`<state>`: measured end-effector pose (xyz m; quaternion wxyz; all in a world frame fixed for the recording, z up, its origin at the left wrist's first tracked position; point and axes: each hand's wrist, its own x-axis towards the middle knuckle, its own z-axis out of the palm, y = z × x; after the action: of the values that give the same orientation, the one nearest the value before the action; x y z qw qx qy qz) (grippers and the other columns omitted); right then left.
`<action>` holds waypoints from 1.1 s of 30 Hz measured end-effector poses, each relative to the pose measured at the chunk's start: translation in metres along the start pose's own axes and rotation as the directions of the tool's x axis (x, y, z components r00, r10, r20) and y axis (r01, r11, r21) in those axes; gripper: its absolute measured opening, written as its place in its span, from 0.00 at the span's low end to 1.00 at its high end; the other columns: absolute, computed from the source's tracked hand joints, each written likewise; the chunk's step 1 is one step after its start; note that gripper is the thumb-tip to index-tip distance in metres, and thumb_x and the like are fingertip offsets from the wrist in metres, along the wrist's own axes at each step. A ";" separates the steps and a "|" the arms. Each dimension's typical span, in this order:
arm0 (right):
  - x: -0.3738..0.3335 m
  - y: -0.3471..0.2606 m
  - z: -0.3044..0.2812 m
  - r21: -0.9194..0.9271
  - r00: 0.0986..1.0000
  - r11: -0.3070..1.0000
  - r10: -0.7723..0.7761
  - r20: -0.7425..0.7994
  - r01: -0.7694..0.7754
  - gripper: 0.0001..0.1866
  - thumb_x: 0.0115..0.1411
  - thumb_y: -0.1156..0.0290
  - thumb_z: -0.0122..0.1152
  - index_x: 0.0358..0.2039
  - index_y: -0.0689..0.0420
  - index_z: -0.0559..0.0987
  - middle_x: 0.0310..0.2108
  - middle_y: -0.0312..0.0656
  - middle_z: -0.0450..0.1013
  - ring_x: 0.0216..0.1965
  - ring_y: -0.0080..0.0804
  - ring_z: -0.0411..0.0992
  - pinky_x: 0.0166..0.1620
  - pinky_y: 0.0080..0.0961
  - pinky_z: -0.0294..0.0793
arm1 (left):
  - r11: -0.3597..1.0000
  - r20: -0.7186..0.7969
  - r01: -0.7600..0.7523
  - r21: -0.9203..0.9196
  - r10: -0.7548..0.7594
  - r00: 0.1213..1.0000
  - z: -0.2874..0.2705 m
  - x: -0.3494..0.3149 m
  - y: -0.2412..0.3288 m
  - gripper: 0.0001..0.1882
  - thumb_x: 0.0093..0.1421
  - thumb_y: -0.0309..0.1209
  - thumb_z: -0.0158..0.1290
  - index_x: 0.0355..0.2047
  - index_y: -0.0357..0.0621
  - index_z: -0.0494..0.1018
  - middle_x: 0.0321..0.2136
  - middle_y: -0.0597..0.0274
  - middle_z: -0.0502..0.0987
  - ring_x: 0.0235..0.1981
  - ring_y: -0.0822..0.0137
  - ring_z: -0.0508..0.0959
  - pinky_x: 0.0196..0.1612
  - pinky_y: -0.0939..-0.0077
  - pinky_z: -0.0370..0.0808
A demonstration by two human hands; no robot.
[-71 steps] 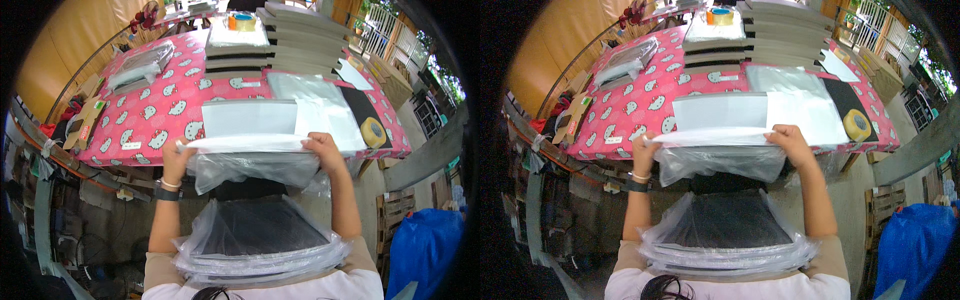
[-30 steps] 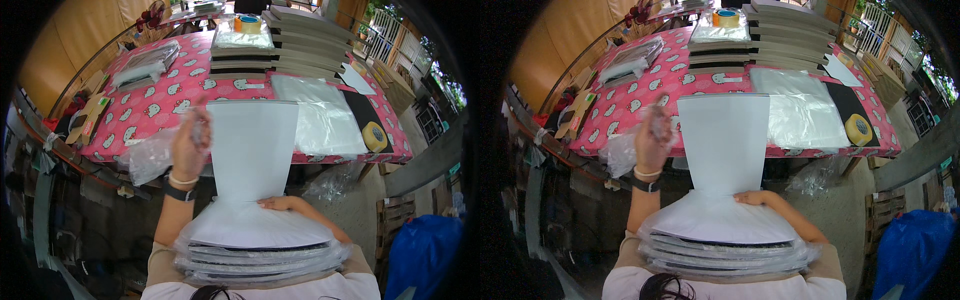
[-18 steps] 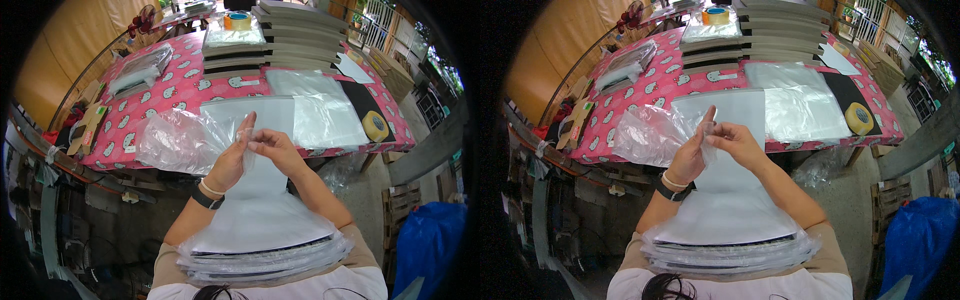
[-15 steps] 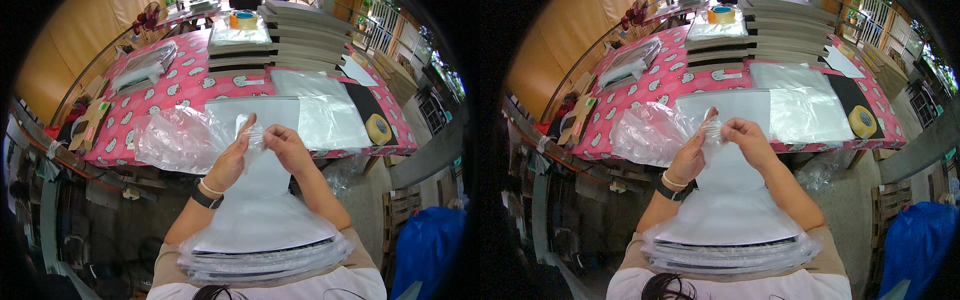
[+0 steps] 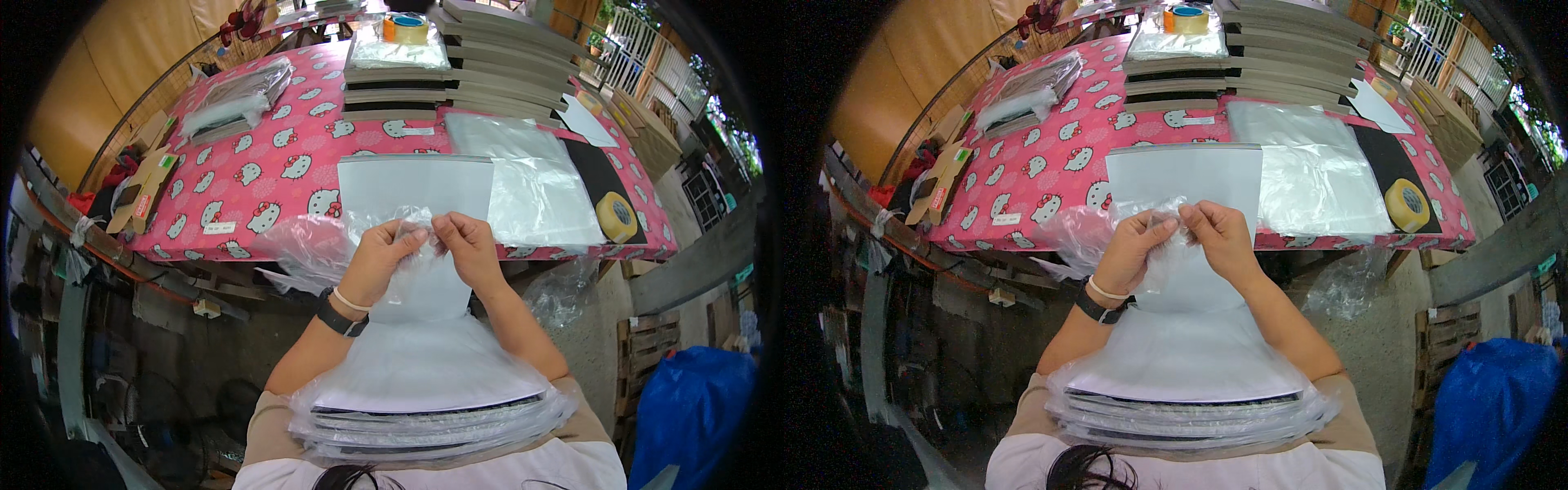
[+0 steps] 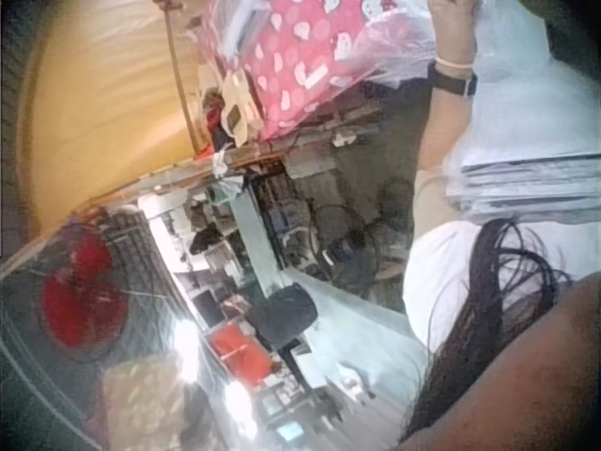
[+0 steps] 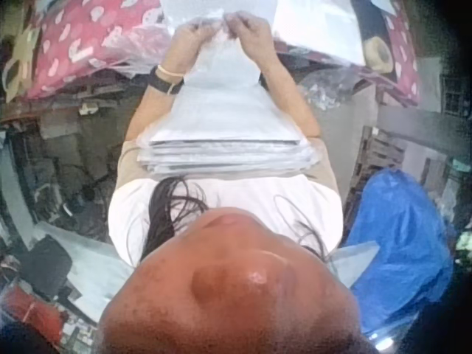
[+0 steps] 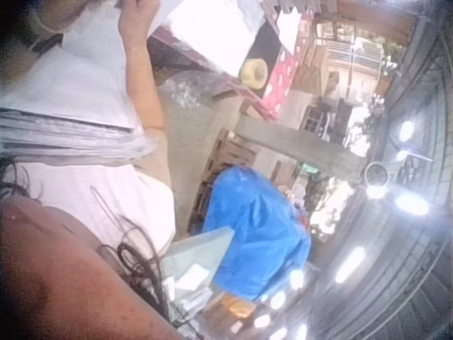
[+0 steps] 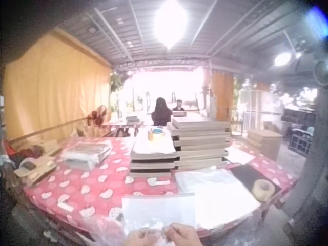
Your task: The person repeatedly wraps black notebooks in clear plastic sleeves. They pick up a notebook, slide it into a sleeve, smooth the plastic, and place the wrapped item on a growing stack on the table.
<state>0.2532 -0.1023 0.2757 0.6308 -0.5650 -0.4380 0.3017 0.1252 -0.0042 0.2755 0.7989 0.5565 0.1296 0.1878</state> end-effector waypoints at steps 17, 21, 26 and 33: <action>0.003 0.009 0.002 0.394 0.991 0.919 0.034 -0.130 0.021 0.11 0.58 0.62 0.45 0.24 0.55 0.66 0.16 0.30 0.61 0.18 0.17 0.59 0.23 0.14 0.60 | 0.793 0.144 0.011 -0.610 0.098 0.985 0.000 -0.007 -0.003 0.14 0.54 0.40 0.48 0.29 0.40 0.68 0.24 0.67 0.71 0.27 0.75 0.70 0.33 0.82 0.67; -0.009 -0.031 -0.028 0.893 0.974 0.427 -0.098 0.205 -0.145 0.12 0.57 0.60 0.45 0.21 0.49 0.61 0.13 0.29 0.58 0.13 0.15 0.53 0.13 0.10 0.50 | 0.994 0.119 0.065 0.091 -0.075 0.990 -0.086 -0.023 -0.013 0.19 0.51 0.43 0.50 0.35 0.39 0.65 0.26 0.63 0.71 0.29 0.71 0.71 0.33 0.81 0.68; -0.004 -0.017 -0.023 0.335 1.000 0.942 -0.013 -0.005 0.014 0.14 0.55 0.56 0.47 0.25 0.53 0.63 0.15 0.33 0.65 0.10 0.15 0.57 0.11 0.10 0.53 | 0.636 -0.113 -0.250 0.730 0.473 0.874 -0.064 -0.024 -0.001 0.20 0.49 0.40 0.53 0.36 0.40 0.64 0.31 0.58 0.69 0.32 0.67 0.70 0.34 0.82 0.65; -0.009 -0.059 0.004 -0.197 0.981 0.976 -0.050 0.186 0.087 0.08 0.55 0.69 0.49 0.25 0.60 0.69 0.15 0.35 0.68 0.13 0.14 0.59 0.17 0.14 0.59 | 0.530 0.386 -0.360 0.767 0.067 0.920 0.009 -0.033 0.029 0.12 0.52 0.38 0.49 0.28 0.40 0.67 0.30 0.56 0.71 0.32 0.64 0.70 0.38 0.77 0.64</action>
<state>0.2387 -0.1191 0.3318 0.5373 -0.5817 -0.5412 0.2828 0.0946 -0.0175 0.3057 0.4239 0.8986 0.0054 0.1130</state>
